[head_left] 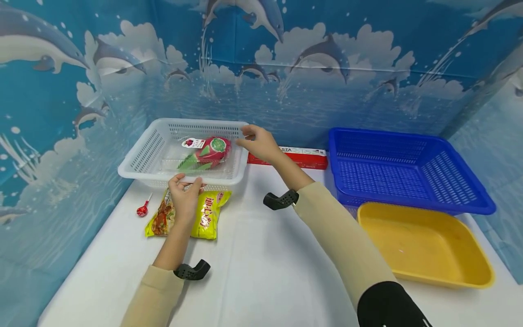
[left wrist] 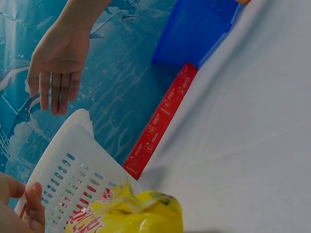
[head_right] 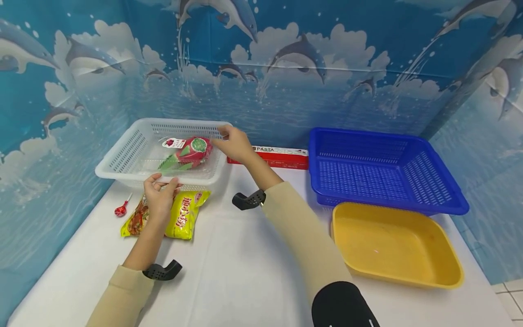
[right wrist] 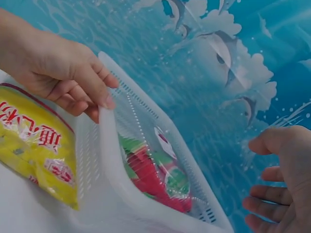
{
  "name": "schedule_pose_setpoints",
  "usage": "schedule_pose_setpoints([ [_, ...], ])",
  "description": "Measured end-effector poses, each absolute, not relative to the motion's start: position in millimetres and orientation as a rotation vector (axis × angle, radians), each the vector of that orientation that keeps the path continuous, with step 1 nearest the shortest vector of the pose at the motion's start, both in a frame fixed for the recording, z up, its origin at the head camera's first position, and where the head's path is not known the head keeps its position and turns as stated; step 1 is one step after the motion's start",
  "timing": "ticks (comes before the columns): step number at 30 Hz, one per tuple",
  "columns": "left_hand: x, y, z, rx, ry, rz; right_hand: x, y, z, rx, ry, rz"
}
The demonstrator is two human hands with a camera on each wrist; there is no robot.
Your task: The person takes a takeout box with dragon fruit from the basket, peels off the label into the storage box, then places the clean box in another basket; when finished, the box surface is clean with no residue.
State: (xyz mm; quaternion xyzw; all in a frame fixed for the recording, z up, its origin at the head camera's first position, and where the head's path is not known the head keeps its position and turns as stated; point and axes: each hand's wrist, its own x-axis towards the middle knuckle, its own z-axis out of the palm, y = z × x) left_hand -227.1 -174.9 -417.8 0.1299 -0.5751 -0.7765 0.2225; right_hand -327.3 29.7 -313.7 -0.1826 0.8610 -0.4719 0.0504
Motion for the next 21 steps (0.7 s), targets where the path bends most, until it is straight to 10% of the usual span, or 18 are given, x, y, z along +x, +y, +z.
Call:
schedule_pose_setpoints([
  [21,-229,-181,-421,0.365,-1.640,-2.136,-345,-31,-327,-0.159,2.216,-1.706],
])
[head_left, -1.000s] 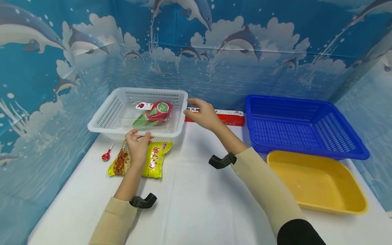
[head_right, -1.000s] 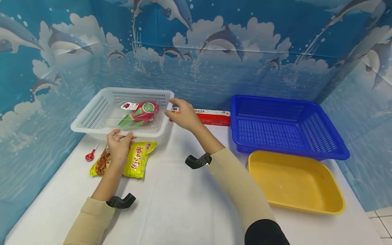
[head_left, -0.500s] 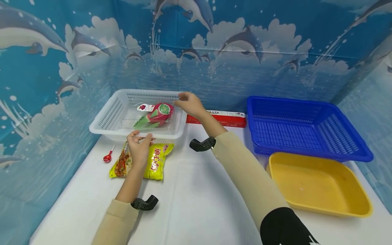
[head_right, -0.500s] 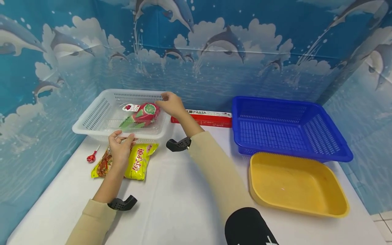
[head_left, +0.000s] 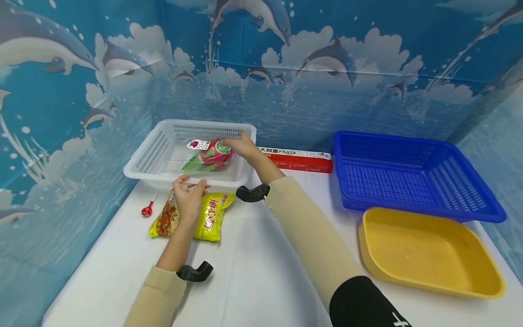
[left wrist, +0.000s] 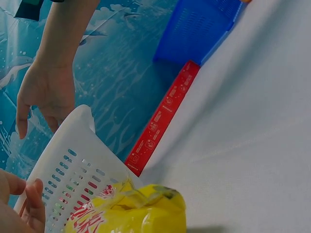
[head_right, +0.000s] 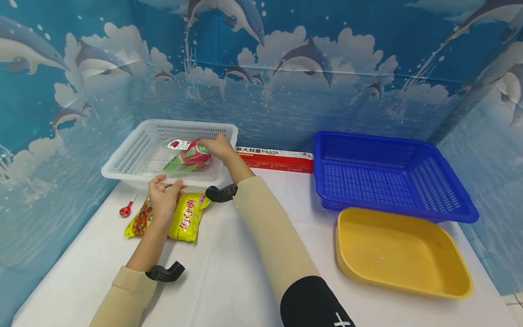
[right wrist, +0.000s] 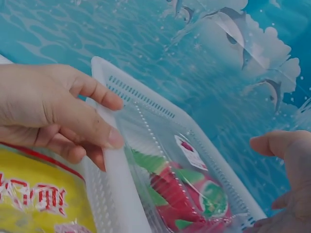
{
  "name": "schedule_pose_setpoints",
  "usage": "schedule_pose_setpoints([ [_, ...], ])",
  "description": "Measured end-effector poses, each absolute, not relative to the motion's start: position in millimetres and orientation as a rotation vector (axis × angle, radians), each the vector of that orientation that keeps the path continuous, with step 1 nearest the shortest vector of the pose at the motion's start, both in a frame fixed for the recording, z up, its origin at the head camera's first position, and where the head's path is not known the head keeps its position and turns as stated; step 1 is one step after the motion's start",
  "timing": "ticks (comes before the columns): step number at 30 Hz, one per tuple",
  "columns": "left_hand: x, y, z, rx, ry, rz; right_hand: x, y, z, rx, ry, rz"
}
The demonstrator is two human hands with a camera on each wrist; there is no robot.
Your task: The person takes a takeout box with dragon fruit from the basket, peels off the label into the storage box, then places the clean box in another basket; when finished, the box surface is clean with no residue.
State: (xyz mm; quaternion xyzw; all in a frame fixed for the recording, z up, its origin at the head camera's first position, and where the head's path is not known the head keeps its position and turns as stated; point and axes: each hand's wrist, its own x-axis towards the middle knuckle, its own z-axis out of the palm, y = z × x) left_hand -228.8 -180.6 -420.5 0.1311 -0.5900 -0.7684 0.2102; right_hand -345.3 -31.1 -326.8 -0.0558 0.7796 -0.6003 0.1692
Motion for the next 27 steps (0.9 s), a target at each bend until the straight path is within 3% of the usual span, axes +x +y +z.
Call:
schedule_pose_setpoints([
  [27,-229,-180,-422,0.346,-1.611,-2.139,-341,-67,-358,0.224,2.085,-1.942],
])
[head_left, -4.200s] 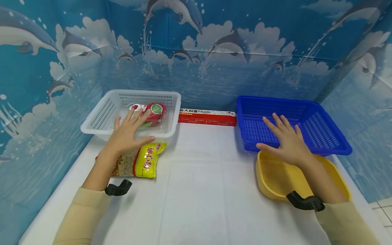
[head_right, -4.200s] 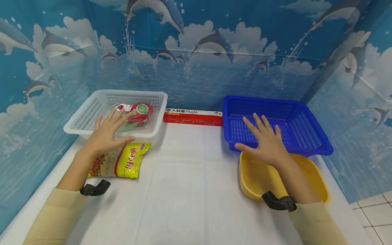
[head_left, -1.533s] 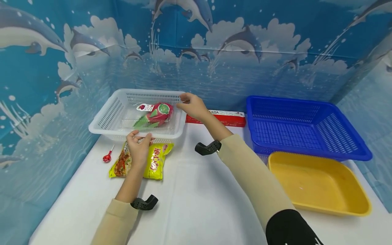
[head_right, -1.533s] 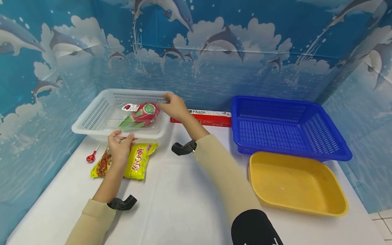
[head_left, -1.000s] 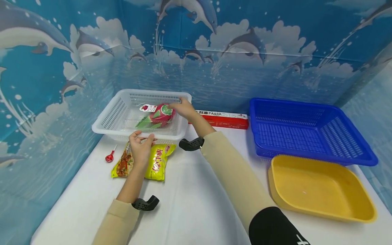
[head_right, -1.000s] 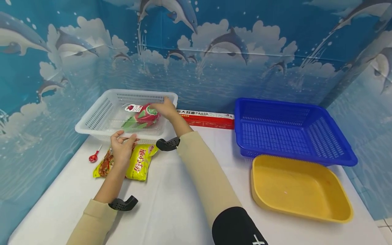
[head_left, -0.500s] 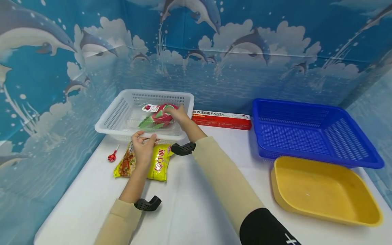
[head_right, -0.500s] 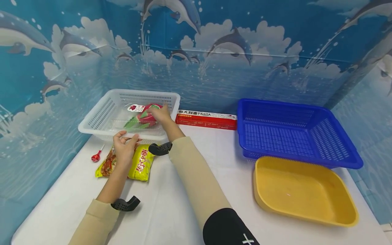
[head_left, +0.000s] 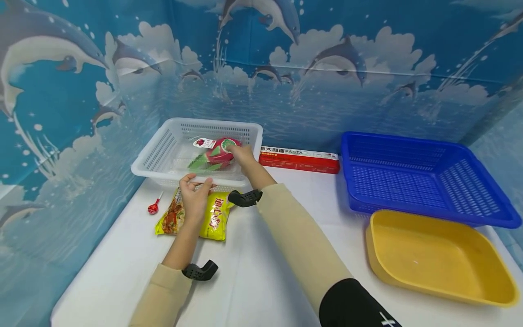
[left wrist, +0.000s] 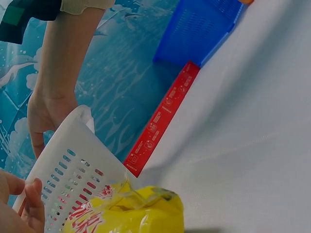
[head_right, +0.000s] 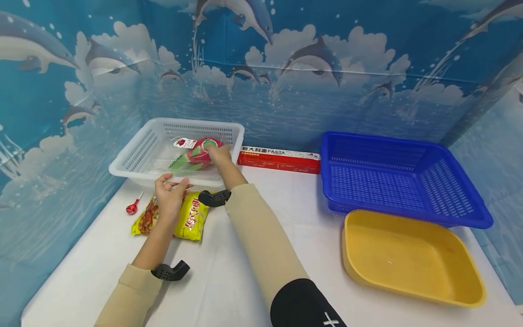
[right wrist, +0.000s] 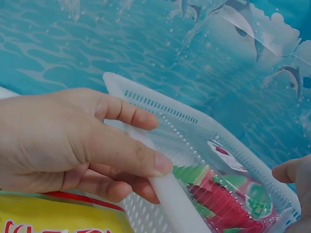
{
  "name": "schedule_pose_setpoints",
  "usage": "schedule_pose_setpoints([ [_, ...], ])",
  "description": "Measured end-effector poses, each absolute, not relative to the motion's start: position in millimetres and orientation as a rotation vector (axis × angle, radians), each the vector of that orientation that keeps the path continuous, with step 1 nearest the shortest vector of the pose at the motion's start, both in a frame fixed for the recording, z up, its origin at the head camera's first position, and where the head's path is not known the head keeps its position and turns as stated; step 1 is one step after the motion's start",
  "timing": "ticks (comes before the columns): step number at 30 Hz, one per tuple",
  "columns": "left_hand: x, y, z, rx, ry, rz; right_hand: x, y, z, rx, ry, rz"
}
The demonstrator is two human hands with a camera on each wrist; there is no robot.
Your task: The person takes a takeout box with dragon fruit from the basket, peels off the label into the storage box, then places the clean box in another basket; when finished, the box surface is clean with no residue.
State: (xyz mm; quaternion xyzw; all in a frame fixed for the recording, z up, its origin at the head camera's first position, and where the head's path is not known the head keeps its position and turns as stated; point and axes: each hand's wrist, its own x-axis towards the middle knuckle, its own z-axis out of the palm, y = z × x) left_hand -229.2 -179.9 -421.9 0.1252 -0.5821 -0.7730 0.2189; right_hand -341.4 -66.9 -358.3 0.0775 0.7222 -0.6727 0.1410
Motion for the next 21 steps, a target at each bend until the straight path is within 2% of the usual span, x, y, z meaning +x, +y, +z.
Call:
schedule_pose_setpoints([
  [7,-231,-179,-423,0.343,-1.621,-2.137,-341,-71,-361,0.356,2.038,-2.002],
  [21,-231,-182,-423,0.330,-1.615,-2.128,-336,-79,-364,0.347,2.041,-2.009],
])
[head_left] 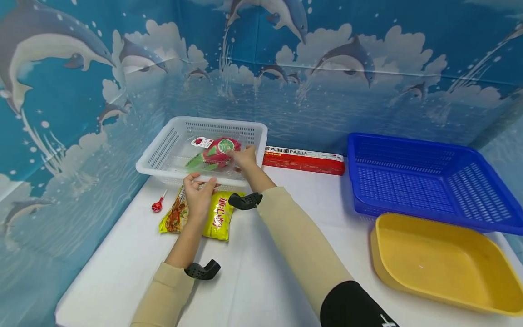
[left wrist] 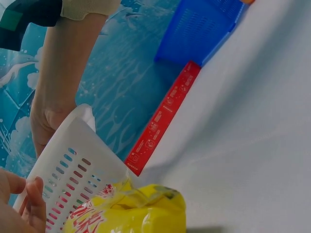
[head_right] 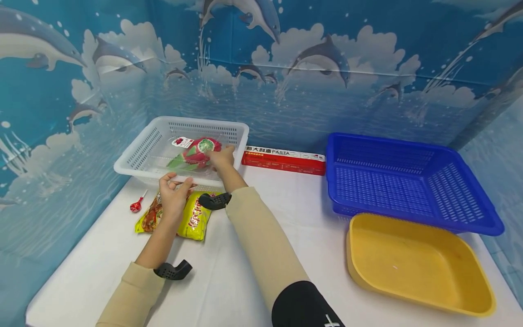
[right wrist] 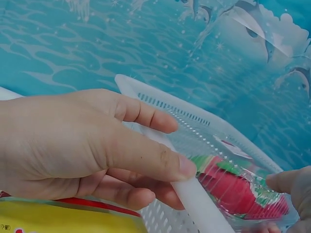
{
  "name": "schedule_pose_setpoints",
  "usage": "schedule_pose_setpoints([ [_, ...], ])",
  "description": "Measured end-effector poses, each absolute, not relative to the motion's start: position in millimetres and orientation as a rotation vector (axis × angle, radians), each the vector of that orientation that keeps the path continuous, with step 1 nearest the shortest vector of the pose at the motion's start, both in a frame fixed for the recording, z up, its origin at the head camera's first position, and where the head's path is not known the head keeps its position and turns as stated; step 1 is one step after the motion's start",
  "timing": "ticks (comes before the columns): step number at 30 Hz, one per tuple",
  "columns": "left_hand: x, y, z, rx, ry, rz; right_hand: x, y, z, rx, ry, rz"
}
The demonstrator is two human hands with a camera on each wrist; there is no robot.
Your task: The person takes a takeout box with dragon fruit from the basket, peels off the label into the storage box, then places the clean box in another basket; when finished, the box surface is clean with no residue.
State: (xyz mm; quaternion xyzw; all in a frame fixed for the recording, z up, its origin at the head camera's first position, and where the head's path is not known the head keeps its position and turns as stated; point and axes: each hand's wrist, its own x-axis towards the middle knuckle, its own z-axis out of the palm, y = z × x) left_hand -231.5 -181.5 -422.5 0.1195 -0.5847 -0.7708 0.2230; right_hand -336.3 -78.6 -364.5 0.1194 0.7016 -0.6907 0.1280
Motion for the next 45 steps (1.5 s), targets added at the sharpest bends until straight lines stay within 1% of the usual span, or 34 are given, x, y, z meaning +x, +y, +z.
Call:
schedule_pose_setpoints([
  [9,-230,-180,-422,0.298,-1.626,-2.133,-337,-71,-361,0.199,2.028,-1.998],
  [19,-230,-183,-424,0.290,-1.622,-2.143,-340,-70,-367,0.023,2.026,-1.981],
  [27,-230,-184,-424,0.295,-1.637,-2.141,-339,-61,-358,-0.079,2.017,-1.943],
  [34,-230,-184,-425,0.289,-1.634,-2.134,-342,-51,-346,-0.103,2.016,-1.937],
  [45,-230,-185,-424,0.293,-1.646,-2.149,-348,-27,-340,-0.082,2.013,-1.996],
])
